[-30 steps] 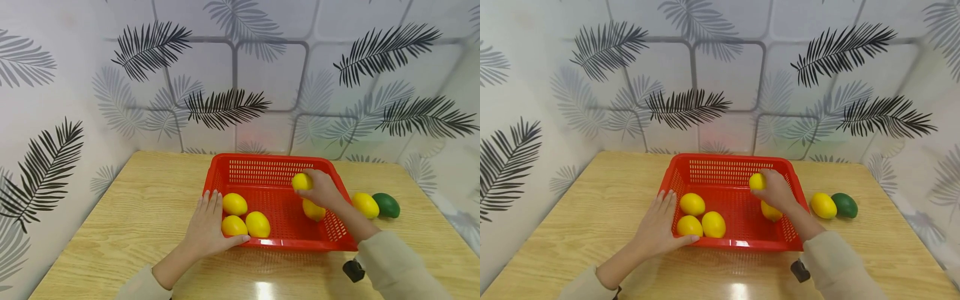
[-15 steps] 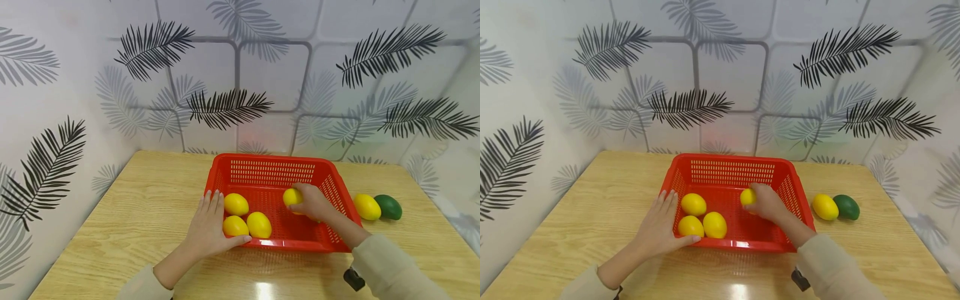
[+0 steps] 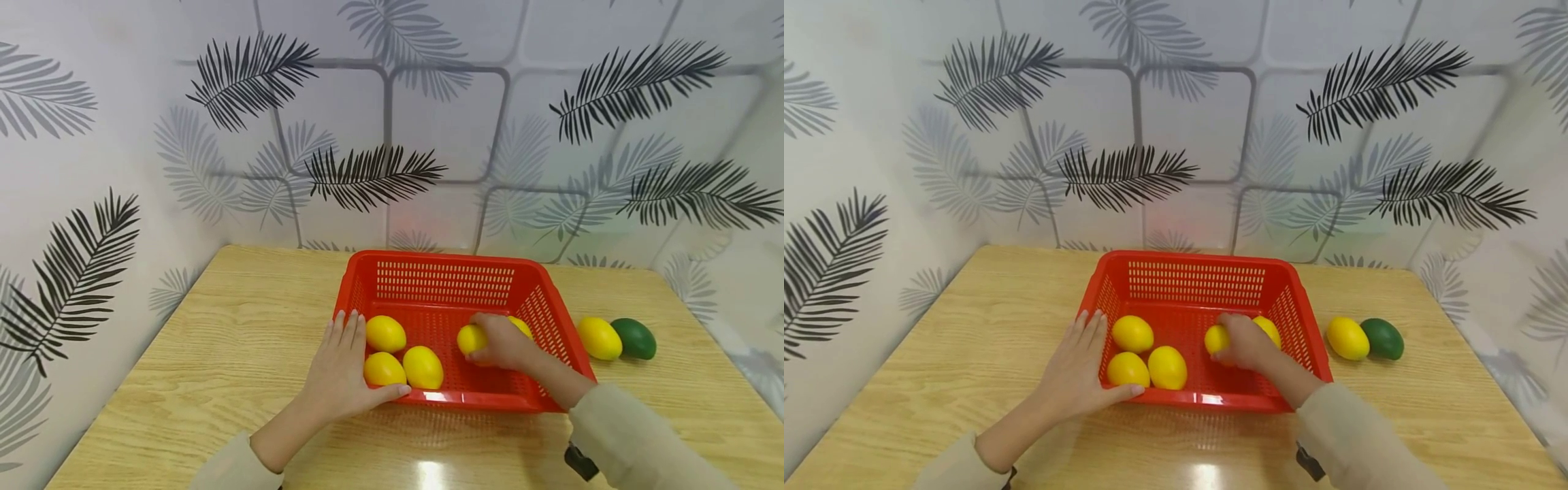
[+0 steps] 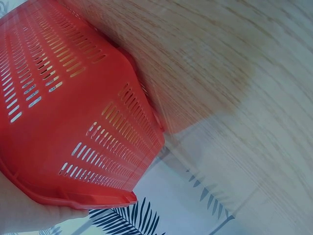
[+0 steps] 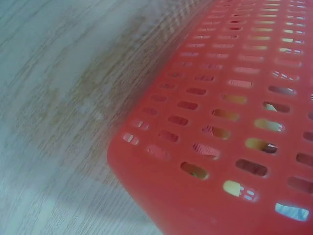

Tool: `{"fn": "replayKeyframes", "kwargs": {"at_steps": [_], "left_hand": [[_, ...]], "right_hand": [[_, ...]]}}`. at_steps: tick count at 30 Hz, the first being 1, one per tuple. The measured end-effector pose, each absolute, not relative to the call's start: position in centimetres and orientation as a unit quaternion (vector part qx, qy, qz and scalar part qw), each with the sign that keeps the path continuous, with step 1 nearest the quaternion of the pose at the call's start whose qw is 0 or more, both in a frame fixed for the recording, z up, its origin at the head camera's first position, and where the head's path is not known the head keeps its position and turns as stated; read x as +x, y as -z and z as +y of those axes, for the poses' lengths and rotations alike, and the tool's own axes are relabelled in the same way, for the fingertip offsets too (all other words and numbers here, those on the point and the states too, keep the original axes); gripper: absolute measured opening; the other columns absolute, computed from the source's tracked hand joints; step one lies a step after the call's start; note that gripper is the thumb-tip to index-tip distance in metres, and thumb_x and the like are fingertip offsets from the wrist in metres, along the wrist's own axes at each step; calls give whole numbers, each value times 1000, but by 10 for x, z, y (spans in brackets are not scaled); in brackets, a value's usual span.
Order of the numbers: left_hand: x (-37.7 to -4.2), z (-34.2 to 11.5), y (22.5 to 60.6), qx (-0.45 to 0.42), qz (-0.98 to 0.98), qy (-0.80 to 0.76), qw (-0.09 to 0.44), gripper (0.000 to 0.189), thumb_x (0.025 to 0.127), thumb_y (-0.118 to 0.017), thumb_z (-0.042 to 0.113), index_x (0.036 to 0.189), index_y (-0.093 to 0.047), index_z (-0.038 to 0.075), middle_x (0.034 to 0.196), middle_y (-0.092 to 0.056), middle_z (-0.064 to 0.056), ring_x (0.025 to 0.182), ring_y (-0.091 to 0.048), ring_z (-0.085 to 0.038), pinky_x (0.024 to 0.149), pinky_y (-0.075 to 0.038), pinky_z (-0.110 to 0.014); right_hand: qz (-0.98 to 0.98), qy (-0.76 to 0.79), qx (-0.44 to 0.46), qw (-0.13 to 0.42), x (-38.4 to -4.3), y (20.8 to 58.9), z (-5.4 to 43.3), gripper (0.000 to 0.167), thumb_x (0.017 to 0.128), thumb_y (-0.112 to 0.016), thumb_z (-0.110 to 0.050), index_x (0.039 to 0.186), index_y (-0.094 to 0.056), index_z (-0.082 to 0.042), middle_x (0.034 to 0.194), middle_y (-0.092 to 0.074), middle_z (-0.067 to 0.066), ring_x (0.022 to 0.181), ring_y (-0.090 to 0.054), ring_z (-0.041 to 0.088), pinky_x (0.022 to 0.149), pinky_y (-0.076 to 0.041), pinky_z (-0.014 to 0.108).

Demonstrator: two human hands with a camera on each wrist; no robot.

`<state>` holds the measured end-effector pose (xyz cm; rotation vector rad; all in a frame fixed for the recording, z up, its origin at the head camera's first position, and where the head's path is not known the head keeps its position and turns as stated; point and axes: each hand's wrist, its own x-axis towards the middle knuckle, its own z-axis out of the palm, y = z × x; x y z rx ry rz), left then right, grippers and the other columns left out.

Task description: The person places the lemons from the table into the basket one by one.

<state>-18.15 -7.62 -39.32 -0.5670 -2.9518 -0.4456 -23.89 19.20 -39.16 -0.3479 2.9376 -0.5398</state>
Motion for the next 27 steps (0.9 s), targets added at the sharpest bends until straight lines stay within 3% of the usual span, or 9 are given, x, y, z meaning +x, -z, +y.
{"fn": "replayKeyframes", "kwargs": {"at_steps": [12,19,27], "left_hand": [[-181,-76,393,-186,-969,154,50,111,71,-54,75,143,-27,-5,150,-26,-23,143,-13,-38,118,-12,-47],[-181,-77,393,-191,-969,146,57,111,72,-50,77,143,-27,-6,150,-26,-23,143,-14,-38,118,-12,-47],[-180,-77,392,-190,-969,145,56,111,71,-51,76,143,-27,-6,150,-26,-23,143,-14,-38,118,-13,-47]], "right_hand": [[974,157,-147,71,-235,392,189,52,73,-78,-18,116,-56,2,104,-64,13,87,-56,22,86,-52,41],[972,170,-153,46,-234,384,190,52,77,-75,-22,120,-56,2,115,-63,17,104,-59,31,92,-49,46],[966,203,-163,8,-230,378,198,45,82,-70,-18,120,-57,4,119,-61,20,112,-56,35,94,-48,49]]}}
